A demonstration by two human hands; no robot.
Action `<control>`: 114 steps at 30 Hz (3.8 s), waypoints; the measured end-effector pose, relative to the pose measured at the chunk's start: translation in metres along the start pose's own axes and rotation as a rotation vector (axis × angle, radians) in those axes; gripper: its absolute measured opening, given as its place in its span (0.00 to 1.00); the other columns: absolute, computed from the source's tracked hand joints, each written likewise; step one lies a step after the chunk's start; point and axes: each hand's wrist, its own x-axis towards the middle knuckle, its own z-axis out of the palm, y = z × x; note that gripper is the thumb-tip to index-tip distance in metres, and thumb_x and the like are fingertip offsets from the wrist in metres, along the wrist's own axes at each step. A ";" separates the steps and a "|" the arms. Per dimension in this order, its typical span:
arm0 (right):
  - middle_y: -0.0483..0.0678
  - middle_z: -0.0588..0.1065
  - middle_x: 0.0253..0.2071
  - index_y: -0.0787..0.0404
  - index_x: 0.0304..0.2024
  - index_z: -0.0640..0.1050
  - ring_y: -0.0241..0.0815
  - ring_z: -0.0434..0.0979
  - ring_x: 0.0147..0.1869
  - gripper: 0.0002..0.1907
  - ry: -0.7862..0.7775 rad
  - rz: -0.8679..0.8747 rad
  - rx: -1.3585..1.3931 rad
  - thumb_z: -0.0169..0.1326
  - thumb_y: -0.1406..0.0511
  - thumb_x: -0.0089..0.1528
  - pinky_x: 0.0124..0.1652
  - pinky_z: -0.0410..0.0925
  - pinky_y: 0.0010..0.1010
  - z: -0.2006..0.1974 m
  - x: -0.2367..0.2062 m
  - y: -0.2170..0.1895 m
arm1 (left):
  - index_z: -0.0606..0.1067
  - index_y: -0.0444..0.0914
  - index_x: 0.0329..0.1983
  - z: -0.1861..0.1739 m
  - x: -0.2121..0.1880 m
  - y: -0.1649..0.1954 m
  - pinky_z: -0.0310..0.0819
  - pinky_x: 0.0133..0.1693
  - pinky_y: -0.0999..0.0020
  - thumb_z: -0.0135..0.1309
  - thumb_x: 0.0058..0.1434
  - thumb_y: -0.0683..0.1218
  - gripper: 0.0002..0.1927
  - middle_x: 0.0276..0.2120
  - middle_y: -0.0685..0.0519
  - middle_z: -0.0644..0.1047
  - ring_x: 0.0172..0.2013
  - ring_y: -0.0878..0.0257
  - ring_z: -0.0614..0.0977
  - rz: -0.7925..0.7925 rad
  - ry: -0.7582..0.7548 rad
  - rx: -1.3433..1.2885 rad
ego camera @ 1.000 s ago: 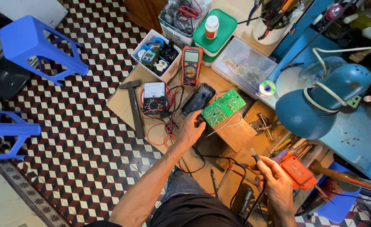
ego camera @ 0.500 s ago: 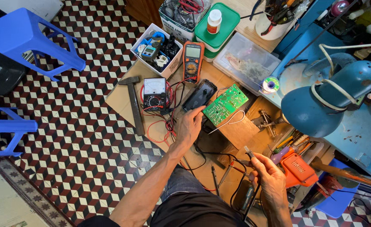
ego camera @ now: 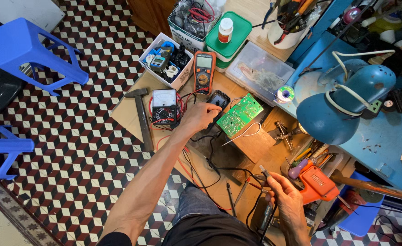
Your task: The person works on a green circuit board at a cluttered workbench. They use a heat gun to apply heat to the board, then test it with a multimeter. The person also uses a soldering iron and pliers to adjust components on the board.
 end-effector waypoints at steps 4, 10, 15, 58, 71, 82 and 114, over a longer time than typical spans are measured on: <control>0.51 0.79 0.36 0.67 0.57 0.78 0.31 0.69 0.26 0.20 0.011 0.039 0.020 0.55 0.63 0.64 0.24 0.61 0.22 0.005 -0.005 -0.001 | 0.85 0.50 0.46 0.004 0.024 -0.017 0.78 0.40 0.53 0.54 0.62 0.52 0.13 0.35 0.48 0.82 0.37 0.50 0.84 0.224 0.187 0.256; 0.50 0.80 0.36 0.66 0.56 0.78 0.30 0.68 0.25 0.20 0.033 0.059 0.028 0.55 0.62 0.64 0.24 0.60 0.21 0.010 -0.013 0.006 | 0.74 0.36 0.61 0.018 0.023 -0.032 0.72 0.51 0.50 0.52 0.61 0.46 0.24 0.54 0.40 0.78 0.53 0.43 0.78 0.252 0.208 0.238; 0.49 0.79 0.36 0.65 0.55 0.79 0.30 0.68 0.26 0.19 0.036 0.089 0.054 0.55 0.62 0.64 0.25 0.60 0.21 0.010 -0.013 0.018 | 0.63 0.30 0.66 0.061 -0.014 0.014 0.68 0.56 0.50 0.65 0.57 0.52 0.39 0.58 0.36 0.73 0.56 0.40 0.73 0.517 0.373 0.148; 0.50 0.80 0.38 0.68 0.54 0.79 0.33 0.70 0.25 0.20 0.098 0.072 0.260 0.55 0.62 0.64 0.25 0.61 0.23 0.018 0.023 0.012 | 0.56 0.45 0.77 0.020 0.033 0.053 0.70 0.56 0.60 0.49 0.70 0.58 0.35 0.62 0.43 0.73 0.58 0.57 0.78 0.373 -0.388 -0.263; 0.51 0.80 0.37 0.69 0.55 0.79 0.33 0.71 0.26 0.20 0.103 0.087 0.223 0.54 0.62 0.65 0.25 0.61 0.23 0.018 0.028 0.007 | 0.58 0.41 0.77 0.027 0.048 0.040 0.56 0.67 0.63 0.43 0.72 0.60 0.34 0.73 0.45 0.63 0.72 0.56 0.64 0.364 -0.383 -0.282; 0.50 0.80 0.37 0.68 0.57 0.77 0.33 0.71 0.26 0.21 0.089 0.058 0.239 0.54 0.63 0.64 0.25 0.61 0.23 0.012 0.031 0.015 | 0.58 0.42 0.77 0.025 0.048 0.041 0.54 0.68 0.64 0.42 0.72 0.59 0.33 0.73 0.47 0.64 0.72 0.57 0.63 0.336 -0.348 -0.369; 0.51 0.79 0.37 0.70 0.56 0.77 0.33 0.71 0.26 0.21 0.107 0.087 0.242 0.54 0.63 0.65 0.25 0.62 0.23 0.021 0.036 0.012 | 0.63 0.43 0.74 0.024 0.057 0.035 0.62 0.64 0.65 0.42 0.72 0.54 0.29 0.69 0.48 0.69 0.67 0.58 0.70 0.222 -0.315 -0.412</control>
